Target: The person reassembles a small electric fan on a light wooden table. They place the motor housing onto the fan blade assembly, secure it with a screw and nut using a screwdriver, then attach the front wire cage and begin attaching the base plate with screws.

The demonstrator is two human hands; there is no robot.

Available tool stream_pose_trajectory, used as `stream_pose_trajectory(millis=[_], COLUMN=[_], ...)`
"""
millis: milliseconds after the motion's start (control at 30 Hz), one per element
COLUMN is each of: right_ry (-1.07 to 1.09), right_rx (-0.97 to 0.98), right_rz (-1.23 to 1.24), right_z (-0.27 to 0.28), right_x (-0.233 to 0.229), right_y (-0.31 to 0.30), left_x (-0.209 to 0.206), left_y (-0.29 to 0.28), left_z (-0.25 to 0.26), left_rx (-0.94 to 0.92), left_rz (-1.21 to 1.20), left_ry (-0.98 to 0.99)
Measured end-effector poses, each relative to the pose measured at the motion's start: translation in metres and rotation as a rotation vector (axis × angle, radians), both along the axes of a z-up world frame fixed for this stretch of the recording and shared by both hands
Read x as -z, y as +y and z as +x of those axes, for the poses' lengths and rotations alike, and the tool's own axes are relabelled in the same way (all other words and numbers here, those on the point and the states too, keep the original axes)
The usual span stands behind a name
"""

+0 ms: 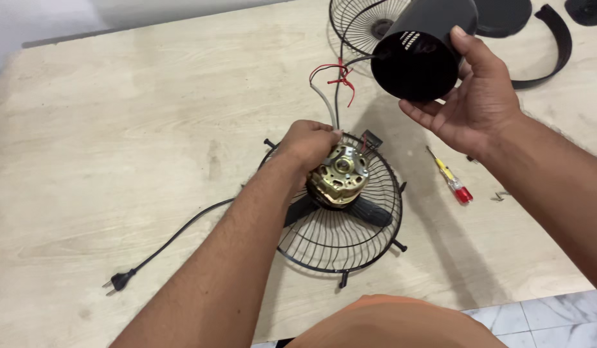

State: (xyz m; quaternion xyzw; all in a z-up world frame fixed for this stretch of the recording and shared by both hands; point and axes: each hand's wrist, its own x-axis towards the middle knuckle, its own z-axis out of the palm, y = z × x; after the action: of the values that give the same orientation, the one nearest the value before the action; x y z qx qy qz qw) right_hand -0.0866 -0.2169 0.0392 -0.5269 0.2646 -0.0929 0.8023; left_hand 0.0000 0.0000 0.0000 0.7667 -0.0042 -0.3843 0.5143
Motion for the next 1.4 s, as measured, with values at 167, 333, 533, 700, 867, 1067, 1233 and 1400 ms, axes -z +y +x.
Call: stream_pose_trajectory(millis=[167,333,533,700,867,1067,1233,1400], right_ry=[0.109,0.262,0.191,0.156,0.165,0.150,0.114,0.092], right_rx=[0.036,0.053,-0.004,-0.090,-0.136,-0.160,-0.175,-0.182], right_rz=[0.025,0.144,0.277,0.276,0.279,0.263,0.254,0.206], right_z=[-0.002,-0.002,0.009,0.019,0.027,0.028,0.027,0.026], right_x=[-0.003,0.019,0.051,0.069,0.073,0.065,0.052,0.035], right_y=[-0.004,0.005,0.004,0.000,0.003,0.004,0.009,0.020], left_x=[0.007,0.003,0.010,0.013,0.009,0.009,0.036,0.070], left_y=[-0.009,-0.024,-0.023,-0.013,0.000,0.029,0.047,0.071], left_z=[0.004,0.014,0.013,0.013,0.013,-0.013,-0.002,0.010], left_rx=[-0.046,-0.081,-0.150,-0.237,-0.215,-0.105,-0.199,-0.264], left_rz=[0.007,0.124,0.197,0.078,0.153,0.538,0.562,0.242], left_ry=[0.035,0.028,-0.081,0.054,-0.010,-0.479,-0.368,-0.092])
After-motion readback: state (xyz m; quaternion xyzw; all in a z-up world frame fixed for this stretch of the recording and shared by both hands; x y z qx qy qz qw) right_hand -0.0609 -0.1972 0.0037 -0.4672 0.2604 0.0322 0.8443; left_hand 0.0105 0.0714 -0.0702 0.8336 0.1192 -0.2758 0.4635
